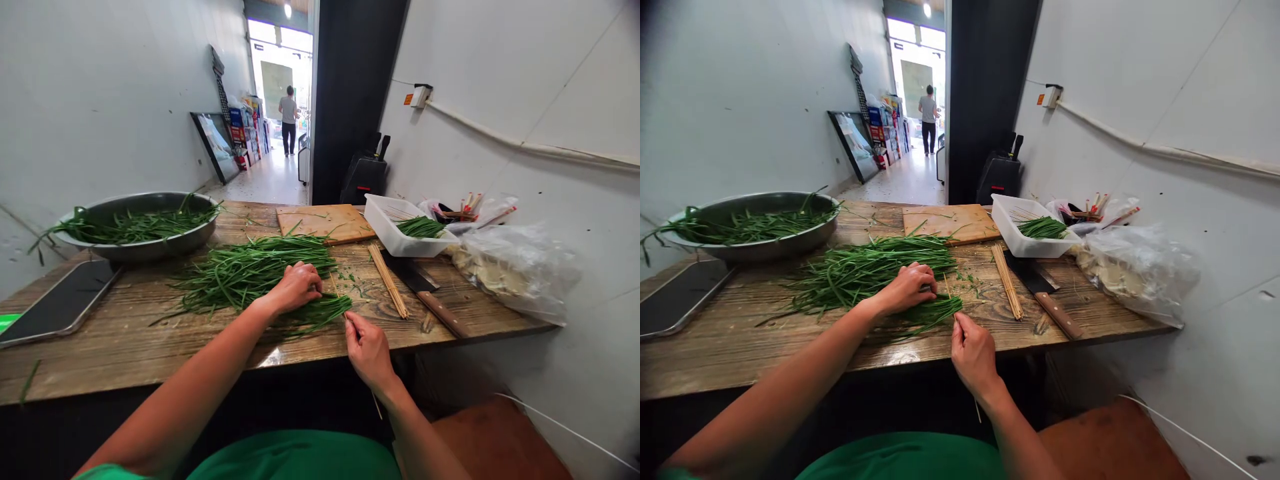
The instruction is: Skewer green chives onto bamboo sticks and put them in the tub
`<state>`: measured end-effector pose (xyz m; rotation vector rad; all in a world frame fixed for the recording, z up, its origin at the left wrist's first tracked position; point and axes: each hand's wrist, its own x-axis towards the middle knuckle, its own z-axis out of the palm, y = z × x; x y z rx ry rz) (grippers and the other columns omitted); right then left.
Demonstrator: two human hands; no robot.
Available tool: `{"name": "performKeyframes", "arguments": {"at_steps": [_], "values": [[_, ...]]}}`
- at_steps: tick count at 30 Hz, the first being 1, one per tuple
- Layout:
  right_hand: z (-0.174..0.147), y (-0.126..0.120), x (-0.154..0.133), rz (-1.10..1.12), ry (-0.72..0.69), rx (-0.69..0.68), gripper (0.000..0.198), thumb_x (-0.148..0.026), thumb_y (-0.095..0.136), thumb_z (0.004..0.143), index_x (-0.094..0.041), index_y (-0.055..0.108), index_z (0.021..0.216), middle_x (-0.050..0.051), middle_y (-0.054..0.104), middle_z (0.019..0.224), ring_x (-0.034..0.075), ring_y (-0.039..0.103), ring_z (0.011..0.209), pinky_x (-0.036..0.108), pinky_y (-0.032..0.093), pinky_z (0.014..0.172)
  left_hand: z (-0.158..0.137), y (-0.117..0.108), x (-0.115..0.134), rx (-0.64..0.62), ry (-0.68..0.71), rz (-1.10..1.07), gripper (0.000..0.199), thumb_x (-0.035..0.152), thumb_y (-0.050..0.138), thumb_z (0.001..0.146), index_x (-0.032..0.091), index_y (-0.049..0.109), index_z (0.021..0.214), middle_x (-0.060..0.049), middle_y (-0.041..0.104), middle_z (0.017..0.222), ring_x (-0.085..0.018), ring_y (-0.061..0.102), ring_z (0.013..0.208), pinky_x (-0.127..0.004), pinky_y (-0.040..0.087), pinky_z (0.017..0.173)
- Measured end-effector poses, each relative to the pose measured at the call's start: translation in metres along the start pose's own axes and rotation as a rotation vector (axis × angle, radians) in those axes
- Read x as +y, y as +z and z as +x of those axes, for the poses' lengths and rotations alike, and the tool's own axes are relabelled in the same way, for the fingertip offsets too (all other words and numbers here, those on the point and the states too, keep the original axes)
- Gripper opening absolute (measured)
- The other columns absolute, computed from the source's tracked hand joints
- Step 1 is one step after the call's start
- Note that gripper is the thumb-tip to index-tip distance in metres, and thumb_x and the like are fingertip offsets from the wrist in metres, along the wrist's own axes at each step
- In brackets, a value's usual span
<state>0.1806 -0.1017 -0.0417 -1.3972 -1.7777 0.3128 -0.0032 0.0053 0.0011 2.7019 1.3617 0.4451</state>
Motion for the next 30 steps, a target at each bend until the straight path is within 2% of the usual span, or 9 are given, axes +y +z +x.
{"name": "performKeyframes", "arguments": {"at_steps": [2,6,9,16,21,25,30], "values": [[-0.0003,0.0006,0.0005,0.0,0.002,-0.006,0.031,-0.024,0.038,0.083,-0.014,0.063,0.099,0.007,0.069,0.078,0.016,0.063,0.06,0.023,0.047,0.054,0.0006,0.0011,-0.0027,0.023,-0.002,-0.056,0.014,0.032,0.056,0.073,0.022,0.066,0.076,-0.003,0.061,0.087,-0.02,0.048,0.088,-0.033,0.031,0.077],[-0.0008,0.0018,0.0021,-0.014,0.001,-0.008,0.031,-0.024,0.039,0.083,-0.014,0.063,0.099,0.007,0.069,0.08,0.016,0.063,0.059,0.022,0.046,0.052,0.0017,0.0042,-0.0068,0.122,-0.111,-0.11,0.018,0.031,0.053,0.076,0.022,0.067,0.082,-0.002,0.066,0.082,-0.017,0.054,0.081,-0.03,0.035,0.076],[-0.0009,0.0024,0.0028,-0.02,0.001,-0.008,0.031,-0.024,0.039,0.082,-0.013,0.063,0.099,0.007,0.069,0.078,0.016,0.063,0.058,0.022,0.046,0.051,0.0024,0.0066,-0.006,0.15,-0.177,-0.105,0.021,0.03,0.05,0.077,0.022,0.068,0.085,-0.003,0.068,0.083,-0.017,0.058,0.076,-0.029,0.036,0.074],[-0.0008,0.0018,0.002,-0.026,0.009,-0.018,0.03,-0.024,0.04,0.082,-0.014,0.063,0.099,0.006,0.069,0.077,0.015,0.062,0.057,0.022,0.044,0.048,0.005,0.0086,-0.0031,0.219,-0.164,0.013,0.026,0.029,0.043,0.081,0.02,0.067,0.084,-0.005,0.068,0.08,-0.019,0.06,0.075,-0.033,0.035,0.076],[0.0,0.0005,0.0006,-0.029,0.01,-0.033,0.029,-0.023,0.04,0.082,-0.014,0.063,0.098,0.006,0.069,0.079,0.015,0.062,0.056,0.022,0.044,0.048,0.006,0.0049,-0.002,0.261,-0.221,-0.153,0.021,0.031,0.049,0.076,0.02,0.067,0.08,-0.002,0.068,0.079,-0.015,0.058,0.073,-0.026,0.038,0.071],[0.0001,0.0004,0.0007,-0.024,0.0,-0.039,0.029,-0.023,0.04,0.083,-0.016,0.063,0.098,0.005,0.069,0.079,0.015,0.063,0.056,0.022,0.044,0.049,0.0064,0.0048,-0.0002,0.248,-0.257,-0.299,0.022,0.032,0.05,0.074,0.021,0.068,0.08,0.0,0.068,0.077,-0.013,0.057,0.068,-0.023,0.04,0.067],[0.0009,0.0012,0.0017,-0.018,-0.008,-0.041,0.029,-0.023,0.041,0.082,-0.016,0.064,0.098,0.006,0.07,0.082,0.017,0.064,0.063,0.023,0.047,0.055,0.0076,0.007,0.0029,0.221,-0.275,-0.364,0.024,0.03,0.049,0.073,0.02,0.068,0.083,0.0,0.068,0.079,-0.013,0.058,0.069,-0.022,0.042,0.066]]}}
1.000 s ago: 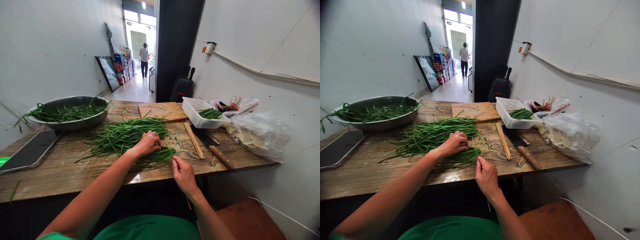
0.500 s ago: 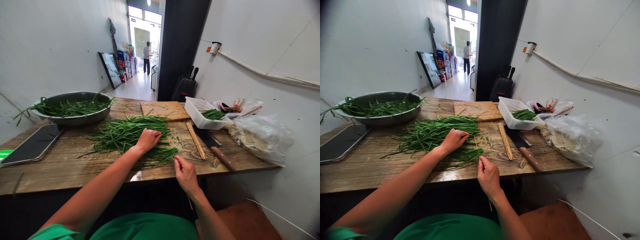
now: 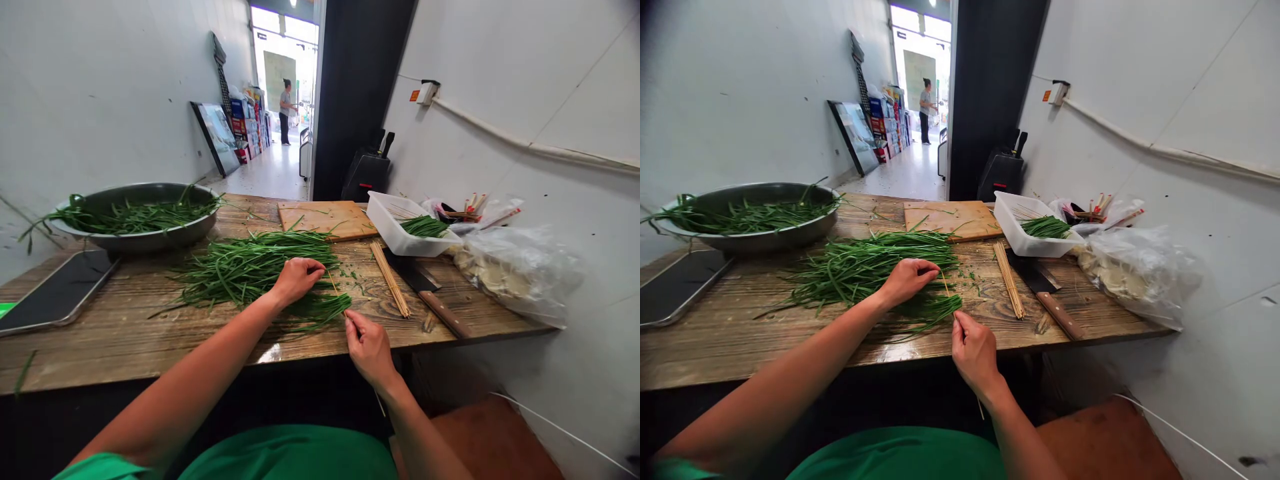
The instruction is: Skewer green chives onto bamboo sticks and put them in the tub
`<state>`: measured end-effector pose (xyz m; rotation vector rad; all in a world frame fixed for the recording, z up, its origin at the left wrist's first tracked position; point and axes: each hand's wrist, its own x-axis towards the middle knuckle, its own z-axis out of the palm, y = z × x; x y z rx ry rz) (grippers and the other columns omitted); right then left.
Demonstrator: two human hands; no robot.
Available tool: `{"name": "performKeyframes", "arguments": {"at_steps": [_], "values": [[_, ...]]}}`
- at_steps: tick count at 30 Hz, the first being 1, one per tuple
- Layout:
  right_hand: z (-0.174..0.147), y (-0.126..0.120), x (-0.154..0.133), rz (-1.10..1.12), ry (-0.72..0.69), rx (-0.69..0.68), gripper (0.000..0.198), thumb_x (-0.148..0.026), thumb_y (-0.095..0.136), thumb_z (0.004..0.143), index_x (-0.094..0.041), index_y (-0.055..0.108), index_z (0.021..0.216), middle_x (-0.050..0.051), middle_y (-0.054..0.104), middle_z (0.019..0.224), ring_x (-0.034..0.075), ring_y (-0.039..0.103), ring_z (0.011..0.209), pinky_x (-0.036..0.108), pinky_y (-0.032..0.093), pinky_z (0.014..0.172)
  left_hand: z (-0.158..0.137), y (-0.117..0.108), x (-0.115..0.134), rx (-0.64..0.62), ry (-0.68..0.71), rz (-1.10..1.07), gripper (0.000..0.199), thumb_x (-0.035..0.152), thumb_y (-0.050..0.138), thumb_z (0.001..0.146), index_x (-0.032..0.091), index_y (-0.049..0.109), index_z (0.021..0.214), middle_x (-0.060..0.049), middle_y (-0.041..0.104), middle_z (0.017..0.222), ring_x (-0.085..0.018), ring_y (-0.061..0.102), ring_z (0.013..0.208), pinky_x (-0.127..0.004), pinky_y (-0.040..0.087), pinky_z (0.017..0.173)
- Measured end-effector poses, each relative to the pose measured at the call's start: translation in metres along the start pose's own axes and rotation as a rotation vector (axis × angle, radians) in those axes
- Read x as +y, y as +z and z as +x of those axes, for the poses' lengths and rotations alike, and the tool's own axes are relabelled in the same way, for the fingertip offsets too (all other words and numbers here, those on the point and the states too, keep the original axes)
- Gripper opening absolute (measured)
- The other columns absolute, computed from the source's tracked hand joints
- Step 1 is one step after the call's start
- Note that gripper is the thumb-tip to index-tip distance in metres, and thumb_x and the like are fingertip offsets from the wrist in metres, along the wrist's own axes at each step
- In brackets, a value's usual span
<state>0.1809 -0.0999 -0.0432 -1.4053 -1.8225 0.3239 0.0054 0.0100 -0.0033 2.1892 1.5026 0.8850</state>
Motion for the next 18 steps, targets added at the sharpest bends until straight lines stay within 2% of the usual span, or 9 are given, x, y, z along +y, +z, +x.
{"name": "performKeyframes", "arguments": {"at_steps": [5,9,13,18], "values": [[0.0008,-0.0003,-0.0006,0.004,-0.005,0.002,0.029,-0.022,0.041,0.082,-0.016,0.064,0.098,0.006,0.07,0.084,0.016,0.065,0.064,0.022,0.048,0.056,0.0003,-0.0002,0.0023,-0.026,-0.013,-0.026,0.026,0.027,0.049,0.071,0.019,0.067,0.088,0.0,0.068,0.082,-0.013,0.059,0.071,-0.021,0.043,0.068],[0.0008,-0.0005,-0.0009,0.003,-0.006,0.005,0.028,-0.023,0.041,0.082,-0.017,0.066,0.096,0.006,0.07,0.08,0.016,0.065,0.064,0.022,0.048,0.057,0.0002,-0.0013,0.0028,-0.041,-0.008,-0.03,0.024,0.028,0.05,0.071,0.018,0.068,0.084,0.001,0.068,0.079,-0.013,0.059,0.071,-0.021,0.044,0.068],[0.0007,-0.0002,-0.0004,-0.004,0.005,-0.003,0.029,-0.023,0.041,0.082,-0.017,0.066,0.096,0.007,0.07,0.084,0.018,0.066,0.07,0.023,0.049,0.062,-0.0001,-0.001,0.0017,-0.037,-0.01,-0.028,0.022,0.028,0.051,0.071,0.019,0.068,0.082,0.001,0.068,0.078,-0.013,0.059,0.07,-0.022,0.044,0.069],[0.001,-0.0013,-0.0017,-0.018,0.004,-0.015,0.029,-0.021,0.041,0.082,-0.016,0.064,0.099,0.008,0.07,0.087,0.019,0.066,0.072,0.025,0.05,0.064,0.0,0.0006,-0.0017,-0.007,0.061,0.009,0.019,0.027,0.052,0.072,0.02,0.068,0.081,0.0,0.068,0.078,-0.013,0.058,0.072,-0.023,0.043,0.07]]}}
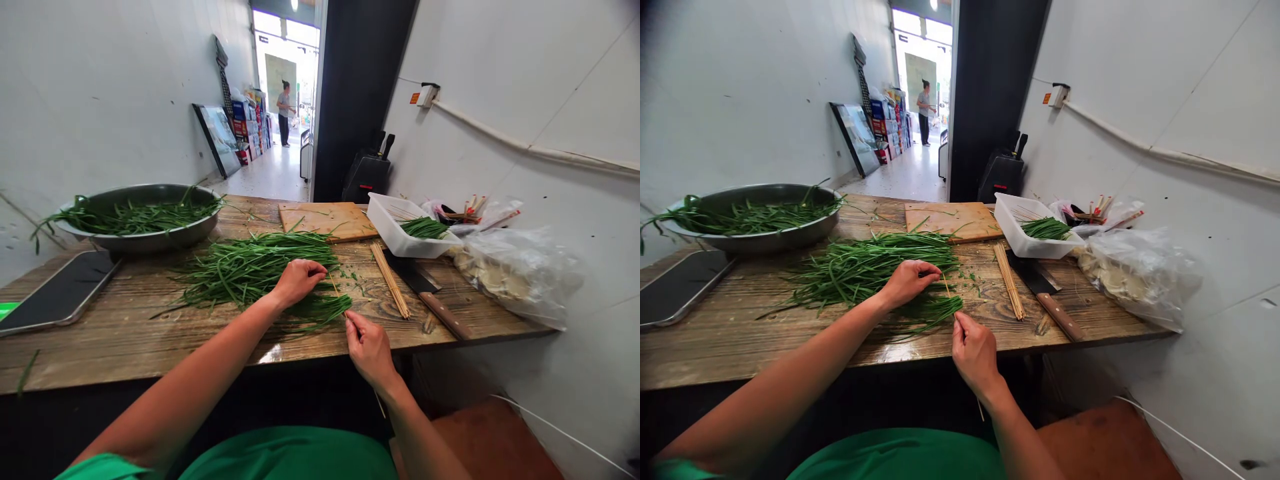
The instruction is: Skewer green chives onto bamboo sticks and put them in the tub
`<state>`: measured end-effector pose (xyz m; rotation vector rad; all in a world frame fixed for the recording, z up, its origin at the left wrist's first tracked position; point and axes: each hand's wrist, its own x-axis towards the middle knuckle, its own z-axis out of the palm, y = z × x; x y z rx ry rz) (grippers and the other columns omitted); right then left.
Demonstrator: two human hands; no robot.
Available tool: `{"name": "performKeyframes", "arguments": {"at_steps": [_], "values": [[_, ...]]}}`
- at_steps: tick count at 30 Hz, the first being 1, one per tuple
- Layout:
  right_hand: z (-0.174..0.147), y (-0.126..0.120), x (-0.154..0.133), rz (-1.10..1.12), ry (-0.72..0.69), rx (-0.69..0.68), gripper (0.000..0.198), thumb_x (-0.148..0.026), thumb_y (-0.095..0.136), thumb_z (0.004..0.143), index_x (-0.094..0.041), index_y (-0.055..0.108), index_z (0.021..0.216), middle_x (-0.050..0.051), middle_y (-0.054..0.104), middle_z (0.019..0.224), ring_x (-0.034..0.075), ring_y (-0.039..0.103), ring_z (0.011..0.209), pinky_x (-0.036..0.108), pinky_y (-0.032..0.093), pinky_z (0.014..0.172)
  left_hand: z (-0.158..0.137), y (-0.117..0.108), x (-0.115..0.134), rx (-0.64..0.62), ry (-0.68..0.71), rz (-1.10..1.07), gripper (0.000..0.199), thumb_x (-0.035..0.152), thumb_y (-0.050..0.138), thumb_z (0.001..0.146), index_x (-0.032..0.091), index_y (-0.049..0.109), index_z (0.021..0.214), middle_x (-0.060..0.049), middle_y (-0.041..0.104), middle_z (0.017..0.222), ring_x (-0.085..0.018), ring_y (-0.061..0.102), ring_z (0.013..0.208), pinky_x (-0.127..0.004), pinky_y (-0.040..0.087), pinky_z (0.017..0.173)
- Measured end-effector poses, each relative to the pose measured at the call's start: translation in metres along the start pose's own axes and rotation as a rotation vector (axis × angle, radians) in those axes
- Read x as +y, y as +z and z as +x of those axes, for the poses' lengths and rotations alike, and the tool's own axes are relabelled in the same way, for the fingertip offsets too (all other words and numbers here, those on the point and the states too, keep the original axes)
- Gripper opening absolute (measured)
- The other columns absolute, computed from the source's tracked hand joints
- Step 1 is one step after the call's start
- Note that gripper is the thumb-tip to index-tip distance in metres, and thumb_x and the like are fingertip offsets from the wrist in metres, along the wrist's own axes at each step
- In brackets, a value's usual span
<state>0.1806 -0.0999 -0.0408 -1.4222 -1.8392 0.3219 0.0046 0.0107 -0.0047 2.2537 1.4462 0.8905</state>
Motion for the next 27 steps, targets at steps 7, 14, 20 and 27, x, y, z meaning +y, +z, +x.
{"name": "performKeyframes", "arguments": {"at_steps": [7,14,20,27], "values": [[0.0,0.002,0.001,0.008,0.023,-0.009,0.031,-0.022,0.039,0.083,-0.012,0.063,0.101,0.009,0.069,0.089,0.02,0.065,0.076,0.026,0.05,0.065,-0.006,0.004,0.008,0.001,0.154,-0.002,0.017,0.027,0.054,0.075,0.021,0.069,0.082,-0.001,0.068,0.078,-0.013,0.057,0.075,-0.023,0.042,0.073],[-0.002,0.004,0.003,0.019,0.05,0.049,0.032,-0.024,0.039,0.084,-0.013,0.062,0.102,0.009,0.069,0.089,0.019,0.066,0.071,0.026,0.05,0.06,-0.002,-0.01,0.008,-0.069,0.136,-0.032,0.025,0.035,0.048,0.079,0.021,0.068,0.084,-0.002,0.067,0.082,-0.014,0.057,0.076,-0.024,0.041,0.073],[-0.002,0.003,0.002,0.033,0.028,0.046,0.031,-0.024,0.039,0.083,-0.014,0.063,0.101,0.008,0.069,0.087,0.018,0.066,0.071,0.025,0.05,0.06,-0.001,-0.004,-0.008,-0.091,0.166,0.281,0.015,0.03,0.057,0.073,0.021,0.068,0.073,-0.005,0.063,0.079,-0.022,0.05,0.086,-0.039,0.03,0.083],[-0.002,0.003,0.002,0.028,0.014,0.049,0.03,-0.023,0.041,0.082,-0.015,0.063,0.1,0.008,0.07,0.086,0.018,0.066,0.069,0.024,0.05,0.06,-0.001,-0.002,-0.001,-0.03,0.077,0.256,0.014,0.028,0.053,0.074,0.02,0.065,0.074,-0.003,0.064,0.079,-0.021,0.051,0.084,-0.037,0.028,0.08]]}}
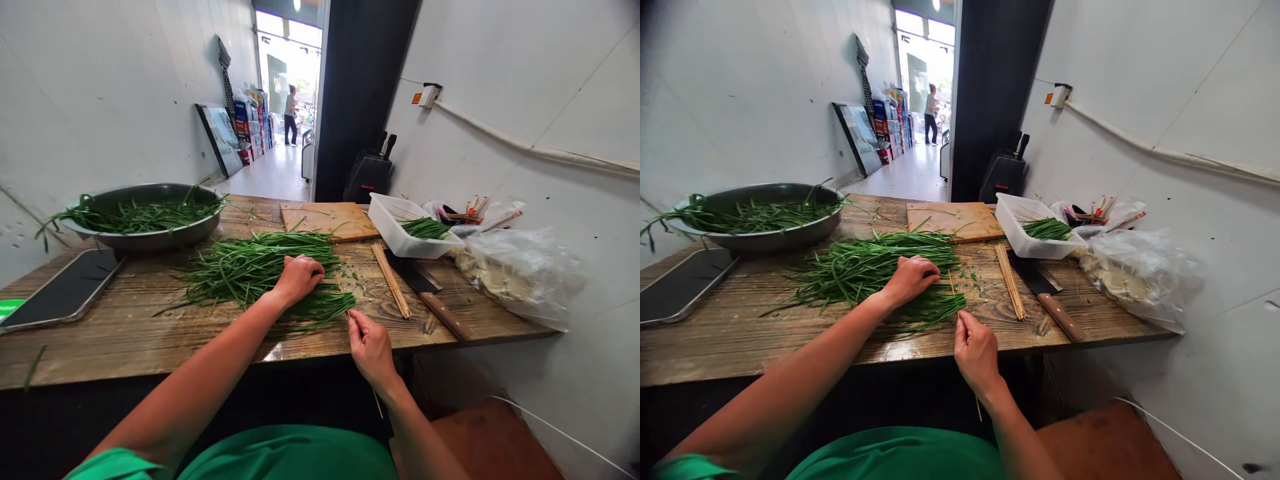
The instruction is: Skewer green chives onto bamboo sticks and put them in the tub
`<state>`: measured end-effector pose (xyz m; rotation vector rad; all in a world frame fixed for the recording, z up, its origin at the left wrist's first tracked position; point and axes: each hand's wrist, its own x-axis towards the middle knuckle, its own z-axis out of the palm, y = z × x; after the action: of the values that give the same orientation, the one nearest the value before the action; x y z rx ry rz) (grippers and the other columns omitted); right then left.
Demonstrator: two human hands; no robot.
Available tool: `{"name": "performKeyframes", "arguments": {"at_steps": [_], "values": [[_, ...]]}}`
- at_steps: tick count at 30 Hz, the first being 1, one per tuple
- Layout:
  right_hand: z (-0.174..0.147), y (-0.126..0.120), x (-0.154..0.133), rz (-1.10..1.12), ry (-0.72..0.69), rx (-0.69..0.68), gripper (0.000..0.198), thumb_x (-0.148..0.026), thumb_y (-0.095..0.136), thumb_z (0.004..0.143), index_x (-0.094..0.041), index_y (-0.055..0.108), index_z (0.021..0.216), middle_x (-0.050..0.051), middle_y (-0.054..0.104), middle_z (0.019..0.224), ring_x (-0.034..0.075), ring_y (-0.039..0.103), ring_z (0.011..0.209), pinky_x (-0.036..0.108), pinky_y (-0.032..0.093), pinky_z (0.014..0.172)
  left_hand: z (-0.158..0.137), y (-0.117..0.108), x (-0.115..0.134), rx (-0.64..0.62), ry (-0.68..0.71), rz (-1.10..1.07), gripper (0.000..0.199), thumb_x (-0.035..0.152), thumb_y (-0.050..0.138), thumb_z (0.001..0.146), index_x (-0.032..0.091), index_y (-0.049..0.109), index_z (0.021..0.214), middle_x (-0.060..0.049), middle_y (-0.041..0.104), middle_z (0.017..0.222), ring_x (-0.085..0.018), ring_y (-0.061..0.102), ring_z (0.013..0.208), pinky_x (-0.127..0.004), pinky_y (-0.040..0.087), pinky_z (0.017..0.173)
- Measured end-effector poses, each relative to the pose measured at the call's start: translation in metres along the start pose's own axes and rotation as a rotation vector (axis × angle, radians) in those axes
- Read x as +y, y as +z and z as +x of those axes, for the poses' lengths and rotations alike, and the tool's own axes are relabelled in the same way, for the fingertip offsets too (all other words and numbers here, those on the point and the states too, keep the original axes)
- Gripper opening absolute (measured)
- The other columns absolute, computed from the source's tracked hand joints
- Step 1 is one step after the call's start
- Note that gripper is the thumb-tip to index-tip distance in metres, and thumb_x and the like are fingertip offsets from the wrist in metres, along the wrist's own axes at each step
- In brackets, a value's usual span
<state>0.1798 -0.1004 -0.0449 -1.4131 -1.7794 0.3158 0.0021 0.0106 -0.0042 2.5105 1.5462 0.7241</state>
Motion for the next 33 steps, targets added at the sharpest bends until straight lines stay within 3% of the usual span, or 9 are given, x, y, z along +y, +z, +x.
{"name": "performKeyframes", "arguments": {"at_steps": [16,23,33], "values": [[0.0,-0.002,-0.001,0.017,0.007,-0.024,0.03,-0.024,0.039,0.083,-0.016,0.062,0.1,0.007,0.069,0.087,0.018,0.065,0.07,0.024,0.049,0.059,0.002,0.0,-0.001,0.009,-0.118,-0.096,0.012,0.031,0.059,0.069,0.02,0.063,0.073,0.002,0.064,0.07,-0.014,0.056,0.068,-0.028,0.035,0.072],[0.0,-0.003,-0.001,0.014,0.016,-0.046,0.03,-0.023,0.039,0.083,-0.015,0.062,0.1,0.007,0.069,0.082,0.018,0.065,0.068,0.023,0.048,0.059,0.001,0.001,-0.012,-0.084,-0.096,-0.009,0.011,0.029,0.06,0.068,0.022,0.067,0.073,0.0,0.067,0.071,-0.016,0.058,0.068,-0.028,0.036,0.071],[0.003,-0.004,-0.002,-0.041,-0.029,-0.086,0.029,-0.021,0.041,0.082,-0.016,0.064,0.097,0.006,0.069,0.086,0.018,0.065,0.075,0.023,0.048,0.064,0.003,0.005,-0.006,-0.015,-0.133,-0.216,0.019,0.023,0.058,0.067,0.019,0.064,0.084,0.001,0.066,0.074,-0.013,0.058,0.067,-0.023,0.042,0.065]]}}
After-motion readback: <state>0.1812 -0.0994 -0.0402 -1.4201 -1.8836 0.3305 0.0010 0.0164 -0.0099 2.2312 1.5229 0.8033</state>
